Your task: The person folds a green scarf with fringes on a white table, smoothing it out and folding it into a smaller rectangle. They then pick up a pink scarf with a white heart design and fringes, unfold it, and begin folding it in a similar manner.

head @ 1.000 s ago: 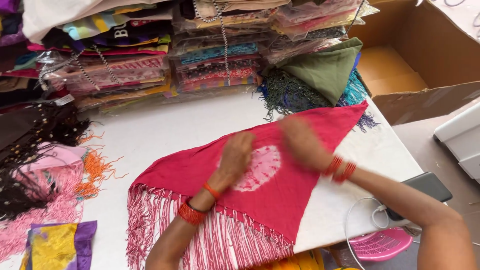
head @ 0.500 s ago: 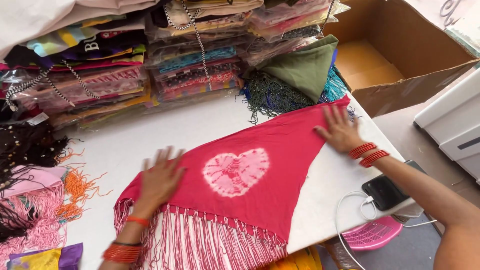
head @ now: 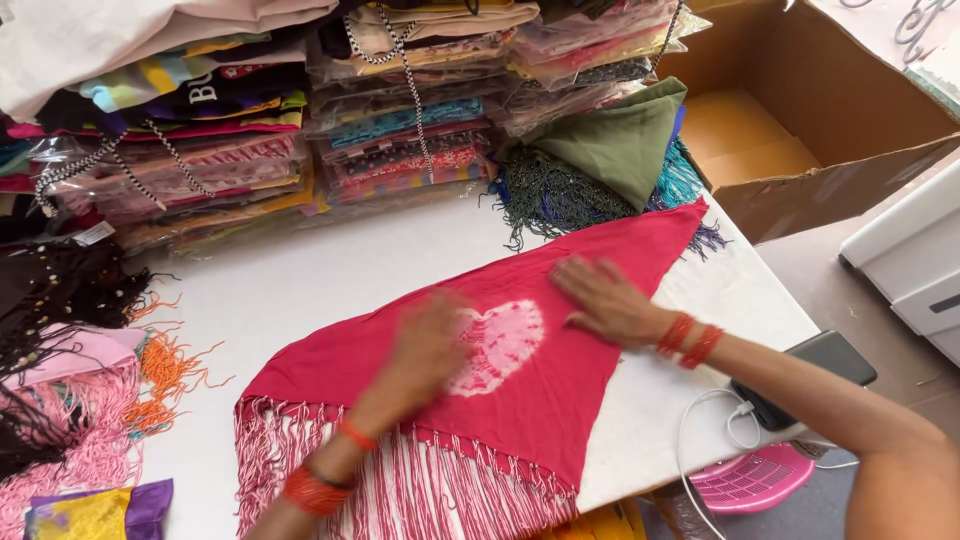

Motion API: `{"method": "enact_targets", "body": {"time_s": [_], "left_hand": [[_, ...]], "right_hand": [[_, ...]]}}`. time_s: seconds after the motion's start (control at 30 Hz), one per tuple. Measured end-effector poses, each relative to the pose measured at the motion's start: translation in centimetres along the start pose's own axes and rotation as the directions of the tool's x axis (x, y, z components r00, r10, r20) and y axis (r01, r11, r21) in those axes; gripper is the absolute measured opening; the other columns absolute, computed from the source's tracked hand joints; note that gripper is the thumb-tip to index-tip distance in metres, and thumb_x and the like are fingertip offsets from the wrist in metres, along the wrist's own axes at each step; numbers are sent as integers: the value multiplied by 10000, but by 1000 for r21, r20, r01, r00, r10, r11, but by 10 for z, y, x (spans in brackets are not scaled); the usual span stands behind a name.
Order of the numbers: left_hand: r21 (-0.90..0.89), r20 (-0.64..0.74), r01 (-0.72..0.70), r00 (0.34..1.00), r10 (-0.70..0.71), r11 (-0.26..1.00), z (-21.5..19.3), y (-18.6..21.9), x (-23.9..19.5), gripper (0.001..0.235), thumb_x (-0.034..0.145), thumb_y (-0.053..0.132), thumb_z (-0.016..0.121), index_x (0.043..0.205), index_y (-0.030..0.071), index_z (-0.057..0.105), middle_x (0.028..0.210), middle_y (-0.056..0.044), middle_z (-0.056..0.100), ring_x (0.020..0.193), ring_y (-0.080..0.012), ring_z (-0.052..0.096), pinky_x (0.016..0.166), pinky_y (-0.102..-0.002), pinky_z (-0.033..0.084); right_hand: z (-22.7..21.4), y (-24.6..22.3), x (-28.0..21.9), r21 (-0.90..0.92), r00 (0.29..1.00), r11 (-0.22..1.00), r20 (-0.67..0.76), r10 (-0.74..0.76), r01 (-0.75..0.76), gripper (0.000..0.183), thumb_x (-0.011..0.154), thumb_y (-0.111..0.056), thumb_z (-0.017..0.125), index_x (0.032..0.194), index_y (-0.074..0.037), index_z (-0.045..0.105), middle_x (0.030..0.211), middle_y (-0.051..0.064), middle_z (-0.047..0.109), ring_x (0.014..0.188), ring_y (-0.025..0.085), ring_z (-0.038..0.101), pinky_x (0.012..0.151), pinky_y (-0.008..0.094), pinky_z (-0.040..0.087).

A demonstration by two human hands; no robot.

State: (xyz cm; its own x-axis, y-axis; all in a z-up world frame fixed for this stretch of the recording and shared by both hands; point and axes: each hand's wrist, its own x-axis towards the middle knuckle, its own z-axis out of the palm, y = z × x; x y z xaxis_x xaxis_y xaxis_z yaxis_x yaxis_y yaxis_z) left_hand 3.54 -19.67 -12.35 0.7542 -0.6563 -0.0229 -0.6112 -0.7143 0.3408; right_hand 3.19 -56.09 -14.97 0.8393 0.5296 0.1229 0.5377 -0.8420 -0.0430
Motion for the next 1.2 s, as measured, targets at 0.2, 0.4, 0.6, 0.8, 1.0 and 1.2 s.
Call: {"method": "enact_targets", "body": {"time_s": [0.2, 0.4, 0.6, 0.8, 1.0, 1.2], "left_hand": [[122, 227, -94, 972, 64, 988, 5, 39, 19, 705, 982, 640, 257, 1602, 305, 217, 1686, -57, 95, 1556, -306, 48, 1200, -642, -35], [311, -167, 342, 938, -303, 887, 5, -106, -28, 655, 990, 647, 288, 1586, 375, 298, 1674, -97, 222, 1519, -344, 215, 1181, -638, 129], [226, -293, 518, 844, -450, 825, 5, -196, -86, 617, 1024, 558, 281, 1610, 366, 257, 1684, -104, 218, 1535, -362, 196, 1183, -658, 108], [213, -316, 639, 761, -567, 739, -12, -219, -103, 614, 1052, 548, 359, 1602, 276, 353, 1644, -191, 287, 1514, -393, 242, 1149, -700, 159], [128, -414, 406, 851, -324, 905, -24, -148, -112, 650, 1010, 434, 519, 1565, 120, 394, 1657, -201, 315, 1548, -365, 272, 1192, -666, 197], [179, -137, 265, 960, -243, 948, 4, -127, -127, 640, 1030, 529, 330, 1610, 269, 264, 1688, -109, 210, 1544, -299, 182, 1201, -651, 114]], "right_hand": [[25, 85, -5, -84, 989, 992, 100, 105, -97, 670, 1063, -495, 276, 1638, -168, 172, 1706, 145, 131, 1574, 308, 67, 1221, 594, 1], [4, 156, -43, 65, 838, 837, 111, 535, -543, 806, 1004, -641, 262, 1626, -139, 156, 1699, 108, 134, 1579, 310, 20, 1221, 561, -37], [17, 174, -44, 45, 810, 816, 164, 563, -576, 915, 957, -730, 277, 1630, -129, 128, 1701, 112, 141, 1575, 316, 18, 1223, 572, -36], [2, 148, -41, 27, 825, 828, 109, 555, -561, 894, 973, -705, 282, 1621, -96, 194, 1665, 164, 198, 1533, 369, 88, 1175, 624, 12], [16, 75, -26, -336, 947, 910, -285, 145, -241, 588, 1011, -337, 626, 1543, -124, 495, 1609, 129, 446, 1557, 335, 343, 1303, 572, 187], [-8, -85, -1, 222, 920, 893, -96, -379, 391, 690, 993, -478, 485, 1557, -93, 386, 1648, 143, 326, 1558, 333, 216, 1278, 529, 139]]}}
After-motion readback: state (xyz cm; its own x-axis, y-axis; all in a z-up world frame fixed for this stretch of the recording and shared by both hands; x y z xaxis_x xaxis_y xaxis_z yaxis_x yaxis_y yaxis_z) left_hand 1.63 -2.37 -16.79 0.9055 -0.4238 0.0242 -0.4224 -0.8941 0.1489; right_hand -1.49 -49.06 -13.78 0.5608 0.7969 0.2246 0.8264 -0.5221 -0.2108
